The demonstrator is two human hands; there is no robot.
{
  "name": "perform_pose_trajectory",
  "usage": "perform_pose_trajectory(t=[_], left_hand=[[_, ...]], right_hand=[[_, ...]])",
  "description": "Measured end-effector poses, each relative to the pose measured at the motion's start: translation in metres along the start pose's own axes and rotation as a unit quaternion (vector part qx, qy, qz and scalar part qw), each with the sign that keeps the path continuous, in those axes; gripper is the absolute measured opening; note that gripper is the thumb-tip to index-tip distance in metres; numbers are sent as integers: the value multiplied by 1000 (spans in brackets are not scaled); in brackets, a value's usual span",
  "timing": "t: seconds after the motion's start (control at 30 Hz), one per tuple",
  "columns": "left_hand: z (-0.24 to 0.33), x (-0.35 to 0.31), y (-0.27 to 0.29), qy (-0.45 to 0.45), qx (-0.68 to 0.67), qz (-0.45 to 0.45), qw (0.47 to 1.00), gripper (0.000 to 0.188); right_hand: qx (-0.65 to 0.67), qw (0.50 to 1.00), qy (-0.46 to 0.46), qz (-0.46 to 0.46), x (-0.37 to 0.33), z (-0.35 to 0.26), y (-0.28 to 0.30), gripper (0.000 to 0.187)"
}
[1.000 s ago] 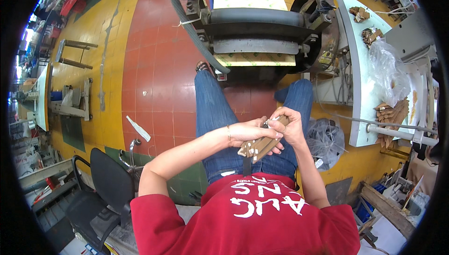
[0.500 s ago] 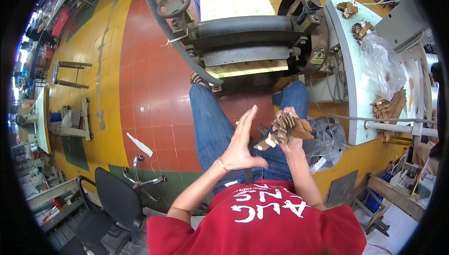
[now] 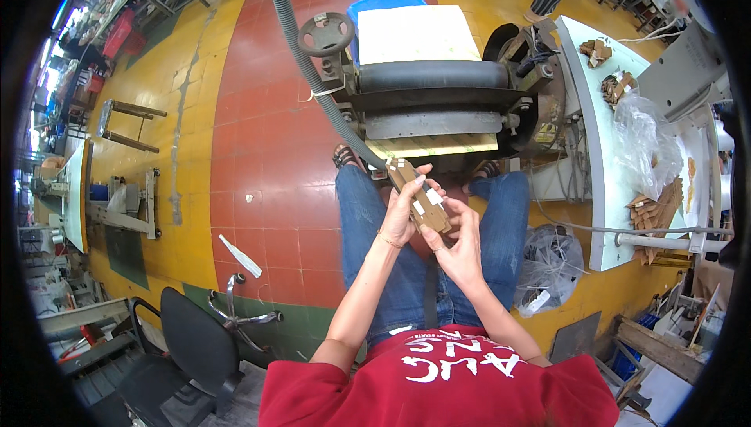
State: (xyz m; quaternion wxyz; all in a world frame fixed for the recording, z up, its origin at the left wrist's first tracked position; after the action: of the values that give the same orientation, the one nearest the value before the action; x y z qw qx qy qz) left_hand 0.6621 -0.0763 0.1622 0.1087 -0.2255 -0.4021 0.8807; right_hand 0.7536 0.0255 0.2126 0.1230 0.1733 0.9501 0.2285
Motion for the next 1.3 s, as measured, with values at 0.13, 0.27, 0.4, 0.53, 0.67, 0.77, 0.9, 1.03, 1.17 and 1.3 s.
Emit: perform_pose_trajectory(t=[0.13,0.27,0.4,0.53,0.67,0.77,0.9,1.03,1.17,1.3], left_hand=[[-6,0,9,21,-30,-20,999,45],[-9,3,10,2,-6,-59,998,49],[-9,9,14,-1,-1,-52,999,49],[-8,14,17,-3,-1,-38,999,52],[-5,17,17,3,13,-11,1000,54],[-4,20,17,-9,11,7,1000,50],[-7,26,18,-15,25,17,999,47],[-10,28,19,-19,6,11,1000,46],[-10,27,21,-10,-27,3,1000,46],[-10,29,25,-11,-8,2,1000,47]], right_hand=[[5,1000,-7,5,7,4,-2,47],[49,995,-74,-46,23,14,-2,23],[76,988,-112,-76,36,16,-1,17],[75,985,-127,-90,45,11,1,15],[46,992,-101,-61,53,8,1,17],[6,1000,-23,0,57,5,-3,21],[-48,997,53,29,60,3,-5,31],[-16,999,-37,-1,60,5,-5,35],[57,993,-104,-15,62,12,-5,28],[116,986,-118,-20,67,22,-3,20]])
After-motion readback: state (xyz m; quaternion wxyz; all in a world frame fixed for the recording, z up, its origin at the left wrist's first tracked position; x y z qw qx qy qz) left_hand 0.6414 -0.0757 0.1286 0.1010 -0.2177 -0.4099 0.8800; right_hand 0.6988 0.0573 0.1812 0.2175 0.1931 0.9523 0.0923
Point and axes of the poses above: each hand's wrist, its own x-axis towards the middle knuckle, its own y-axis out of the back of the hand, z = x × y, the point moved 1 cm from there along x, towards the middle knuckle, and after that the axes turned 7 degrees about -y, right-handed, at the moved point
